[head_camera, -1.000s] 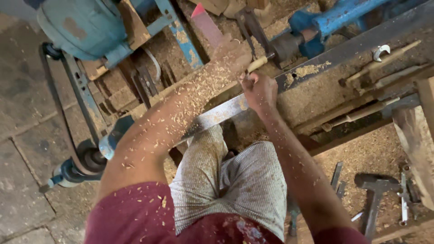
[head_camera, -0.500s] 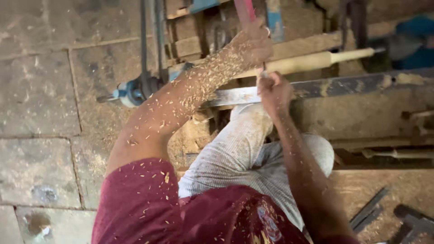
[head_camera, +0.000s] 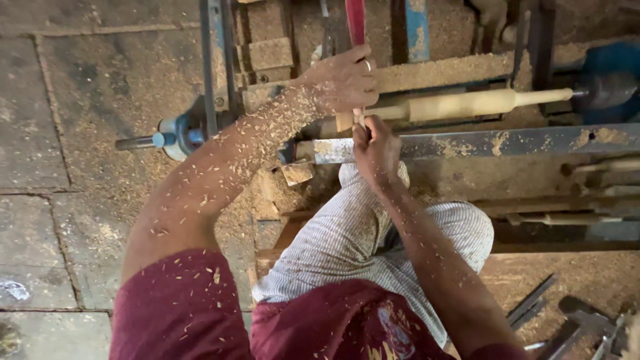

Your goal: The person shapes a piece of wood mounted on a lathe using a chisel and a file. They smooth the surface and refine the contours of the rotating wood, creating a cylindrical object with a rounded end.

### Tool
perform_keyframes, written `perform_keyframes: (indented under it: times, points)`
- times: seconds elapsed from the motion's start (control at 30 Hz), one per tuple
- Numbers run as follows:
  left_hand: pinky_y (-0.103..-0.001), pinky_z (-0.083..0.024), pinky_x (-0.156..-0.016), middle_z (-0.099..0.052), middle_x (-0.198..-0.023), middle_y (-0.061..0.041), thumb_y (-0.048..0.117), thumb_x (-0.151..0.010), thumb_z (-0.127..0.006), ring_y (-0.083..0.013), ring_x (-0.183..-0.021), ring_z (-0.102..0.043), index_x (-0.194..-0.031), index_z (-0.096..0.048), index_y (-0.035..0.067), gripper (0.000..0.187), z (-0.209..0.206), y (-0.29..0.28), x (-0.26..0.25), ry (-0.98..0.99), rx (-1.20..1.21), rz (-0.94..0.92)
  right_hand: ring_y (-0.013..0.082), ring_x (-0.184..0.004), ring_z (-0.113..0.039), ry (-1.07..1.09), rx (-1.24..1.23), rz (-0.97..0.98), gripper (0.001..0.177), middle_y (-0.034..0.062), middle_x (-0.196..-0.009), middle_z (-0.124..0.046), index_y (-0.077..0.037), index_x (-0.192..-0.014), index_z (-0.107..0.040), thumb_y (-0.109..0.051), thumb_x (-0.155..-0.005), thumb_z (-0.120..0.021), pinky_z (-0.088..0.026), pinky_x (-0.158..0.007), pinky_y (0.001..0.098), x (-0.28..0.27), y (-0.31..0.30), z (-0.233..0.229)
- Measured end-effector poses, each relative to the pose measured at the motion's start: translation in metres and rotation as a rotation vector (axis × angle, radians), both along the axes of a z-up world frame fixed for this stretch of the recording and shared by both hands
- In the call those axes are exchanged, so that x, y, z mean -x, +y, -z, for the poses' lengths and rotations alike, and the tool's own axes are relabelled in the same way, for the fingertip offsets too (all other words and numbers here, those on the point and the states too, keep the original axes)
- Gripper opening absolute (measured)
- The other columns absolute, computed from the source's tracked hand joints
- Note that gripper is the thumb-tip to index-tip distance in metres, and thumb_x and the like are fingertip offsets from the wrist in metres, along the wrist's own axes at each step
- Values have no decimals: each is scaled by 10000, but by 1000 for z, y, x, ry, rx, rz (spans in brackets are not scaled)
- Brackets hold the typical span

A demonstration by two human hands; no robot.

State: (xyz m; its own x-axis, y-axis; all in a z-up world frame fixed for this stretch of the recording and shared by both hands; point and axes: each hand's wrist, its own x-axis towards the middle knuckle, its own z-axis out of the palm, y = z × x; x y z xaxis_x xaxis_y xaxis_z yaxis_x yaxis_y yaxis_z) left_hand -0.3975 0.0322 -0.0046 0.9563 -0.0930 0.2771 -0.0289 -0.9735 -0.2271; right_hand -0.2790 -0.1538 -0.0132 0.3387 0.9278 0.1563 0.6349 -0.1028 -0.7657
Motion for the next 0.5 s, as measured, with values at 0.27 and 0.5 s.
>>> perform_keyframes:
  times: [0.27, 0.5]
  points:
    - [-365, -403, -1129, -685, -1045, 22, 250, -894, -718, -149, -1116, -627, -1078, -659, 217, 196, -12, -9, 2, 181, -39, -100, 340, -779, -747, 119, 17, -34, 120, 196, -922, -726, -26, -1043, -684, -88, -943, -708, -581, -675, 392, 2, 8, -12]
    - [-372, -399, -1133, -712, -1000, 52, 256, -852, -707, -156, -1073, -661, -900, -698, 231, 55, -37, -11, 9, 3, -25, -72, 358, -868, -750, 37, -34, -11, 144, 201, -983, -739, -25, -1086, -700, -53, -945, -701, -588, -717, 389, 9, 5, -15]
